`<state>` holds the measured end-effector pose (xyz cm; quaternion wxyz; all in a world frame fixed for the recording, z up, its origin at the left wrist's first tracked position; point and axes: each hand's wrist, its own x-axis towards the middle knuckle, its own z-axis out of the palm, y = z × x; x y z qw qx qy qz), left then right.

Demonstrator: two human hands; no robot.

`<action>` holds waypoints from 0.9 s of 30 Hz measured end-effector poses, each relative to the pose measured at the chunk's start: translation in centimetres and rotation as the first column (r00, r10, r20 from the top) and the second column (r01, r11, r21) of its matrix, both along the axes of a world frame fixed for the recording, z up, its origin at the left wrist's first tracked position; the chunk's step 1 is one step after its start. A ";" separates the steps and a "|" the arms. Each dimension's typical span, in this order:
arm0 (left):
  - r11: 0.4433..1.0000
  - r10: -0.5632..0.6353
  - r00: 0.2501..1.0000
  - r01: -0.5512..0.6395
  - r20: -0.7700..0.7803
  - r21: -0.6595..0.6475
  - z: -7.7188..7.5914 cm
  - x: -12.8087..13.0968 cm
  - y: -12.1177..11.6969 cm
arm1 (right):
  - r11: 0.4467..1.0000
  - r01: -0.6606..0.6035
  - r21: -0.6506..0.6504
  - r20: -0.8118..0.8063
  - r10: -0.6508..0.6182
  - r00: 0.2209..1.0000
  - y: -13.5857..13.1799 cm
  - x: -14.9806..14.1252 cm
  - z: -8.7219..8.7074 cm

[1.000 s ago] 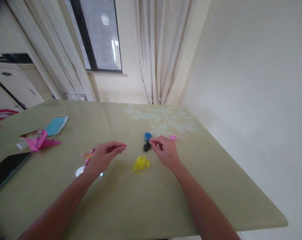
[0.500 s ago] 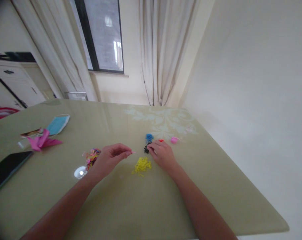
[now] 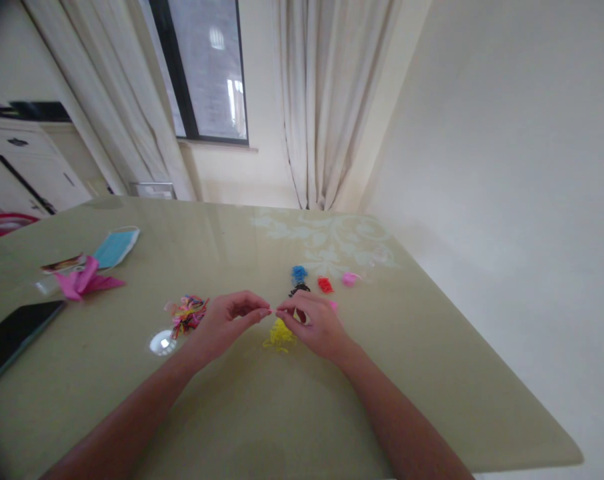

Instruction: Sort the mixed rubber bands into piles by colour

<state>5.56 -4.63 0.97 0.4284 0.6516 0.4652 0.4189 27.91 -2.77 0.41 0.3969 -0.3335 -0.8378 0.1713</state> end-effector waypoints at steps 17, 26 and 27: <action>0.954 0.283 0.393 -0.205 -0.875 0.217 0.2 -5.0 1.1 | 0.995 0.090 -0.030 -0.444 -0.094 0.891 0.4 5.4 4.2; 0.978 0.156 0.426 -0.193 -0.891 0.079 0.5 -4.5 1.2 | 0.991 0.074 -0.116 -0.396 -0.114 0.911 0.6 6.7 4.9; 0.978 0.154 0.428 -0.193 -0.890 0.077 0.5 -4.5 1.3 | 0.987 0.065 -0.149 -0.349 -0.114 0.930 0.8 6.9 5.0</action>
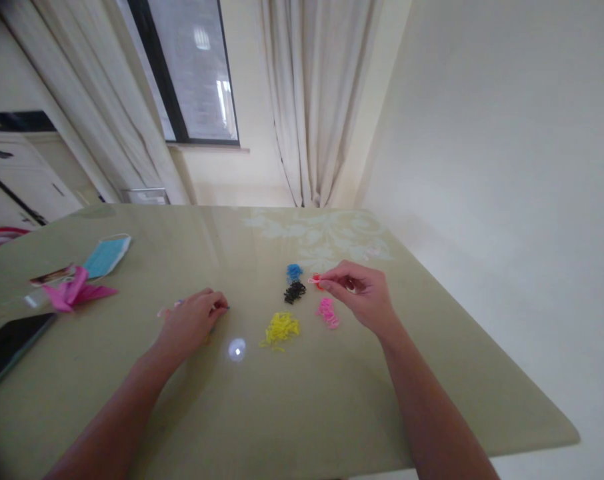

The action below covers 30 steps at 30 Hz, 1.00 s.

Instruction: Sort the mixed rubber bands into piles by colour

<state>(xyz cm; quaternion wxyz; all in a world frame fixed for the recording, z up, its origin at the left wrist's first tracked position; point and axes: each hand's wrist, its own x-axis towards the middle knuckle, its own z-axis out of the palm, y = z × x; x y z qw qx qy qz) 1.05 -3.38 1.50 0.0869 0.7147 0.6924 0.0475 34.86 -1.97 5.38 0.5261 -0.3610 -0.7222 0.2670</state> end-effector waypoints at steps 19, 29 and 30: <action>0.973 -0.061 0.922 -0.030 0.381 0.228 -0.5 0.2 0.6 | 0.919 0.131 -0.373 0.641 0.154 0.752 3.1 3.4 -2.2; 0.975 -0.151 0.396 0.211 0.906 0.070 -1.4 4.0 -1.1 | 0.982 -0.115 -0.150 0.418 0.169 0.893 -0.3 -4.5 -3.1; 0.974 -0.134 0.370 0.219 0.919 0.054 -1.4 4.2 -1.2 | 0.981 -0.123 -0.147 0.418 0.175 0.892 -0.7 -5.3 -3.4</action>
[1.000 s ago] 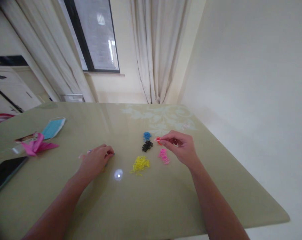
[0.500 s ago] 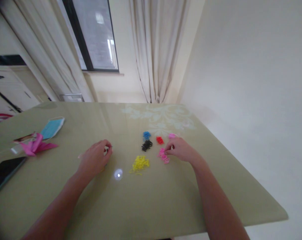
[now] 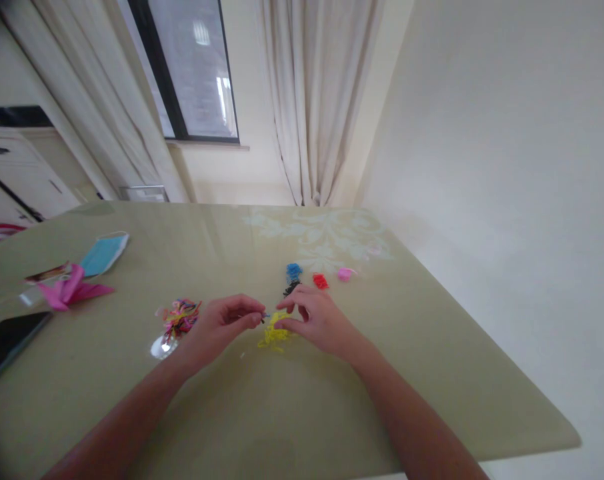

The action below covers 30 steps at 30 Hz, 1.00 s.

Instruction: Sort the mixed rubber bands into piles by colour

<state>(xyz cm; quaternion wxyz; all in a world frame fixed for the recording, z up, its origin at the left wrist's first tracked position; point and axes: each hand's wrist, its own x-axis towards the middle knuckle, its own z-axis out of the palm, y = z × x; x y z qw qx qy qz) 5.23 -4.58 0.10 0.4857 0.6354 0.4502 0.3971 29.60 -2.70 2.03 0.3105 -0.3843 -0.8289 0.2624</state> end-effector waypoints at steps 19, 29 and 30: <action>0.998 0.051 0.998 -0.052 0.033 0.032 0.2 -0.6 0.6 | 0.983 0.114 0.144 -0.448 -0.038 0.893 -0.7 0.5 1.7; 0.992 0.117 0.993 -0.116 -0.006 0.053 -0.8 -1.1 1.5 | 0.962 0.179 0.205 -0.506 -0.052 0.861 0.0 1.3 1.7; 0.991 0.120 0.993 -0.119 -0.005 0.054 -0.9 -1.1 1.6 | 0.964 0.183 0.193 -0.516 -0.059 0.854 0.3 1.4 1.4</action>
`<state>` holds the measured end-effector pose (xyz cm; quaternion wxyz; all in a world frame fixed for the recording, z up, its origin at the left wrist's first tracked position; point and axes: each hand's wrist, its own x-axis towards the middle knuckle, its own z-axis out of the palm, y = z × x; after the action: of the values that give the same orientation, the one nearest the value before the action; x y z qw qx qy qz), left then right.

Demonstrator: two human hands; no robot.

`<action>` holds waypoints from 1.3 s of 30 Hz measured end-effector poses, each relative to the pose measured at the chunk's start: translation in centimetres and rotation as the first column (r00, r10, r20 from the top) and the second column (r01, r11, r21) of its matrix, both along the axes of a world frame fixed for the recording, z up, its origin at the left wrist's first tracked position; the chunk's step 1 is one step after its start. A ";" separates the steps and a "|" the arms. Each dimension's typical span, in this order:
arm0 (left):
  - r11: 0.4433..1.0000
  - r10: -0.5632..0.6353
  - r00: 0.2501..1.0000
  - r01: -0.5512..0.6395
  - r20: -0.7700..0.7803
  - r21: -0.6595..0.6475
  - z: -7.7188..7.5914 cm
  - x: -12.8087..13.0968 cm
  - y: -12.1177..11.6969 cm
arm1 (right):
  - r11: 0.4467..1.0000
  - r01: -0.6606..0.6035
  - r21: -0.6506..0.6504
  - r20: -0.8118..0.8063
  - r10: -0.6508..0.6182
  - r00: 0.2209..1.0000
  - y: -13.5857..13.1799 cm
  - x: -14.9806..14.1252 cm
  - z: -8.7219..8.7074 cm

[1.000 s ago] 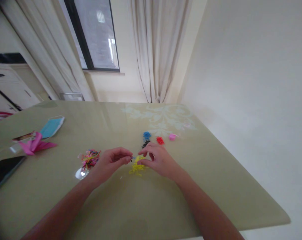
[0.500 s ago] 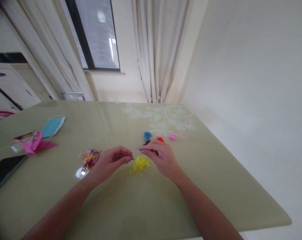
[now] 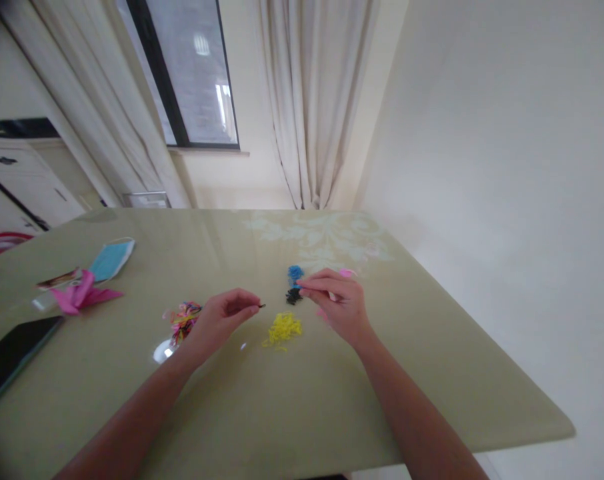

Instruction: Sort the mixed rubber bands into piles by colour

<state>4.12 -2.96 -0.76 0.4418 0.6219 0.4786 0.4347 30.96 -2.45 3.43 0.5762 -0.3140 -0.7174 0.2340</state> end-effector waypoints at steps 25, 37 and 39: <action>0.998 -0.034 0.999 0.034 0.013 0.056 -2.0 0.3 1.4 | 0.867 0.466 -0.178 0.740 -0.195 0.644 15.1 -2.0 -4.1; 0.998 -0.053 0.994 0.050 0.095 0.036 -1.8 0.9 1.1 | 0.967 0.242 -0.076 0.527 -0.167 0.833 4.6 -2.6 -2.4; 0.997 -0.071 0.992 0.068 0.105 0.028 -1.8 1.1 0.9 | 0.991 0.078 -0.112 0.450 -0.019 0.893 2.6 -3.0 -2.8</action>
<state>5.22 -2.05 -2.55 0.4740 0.6194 0.4273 0.4573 27.98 0.12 0.68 0.3800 -0.4133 -0.8063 0.1860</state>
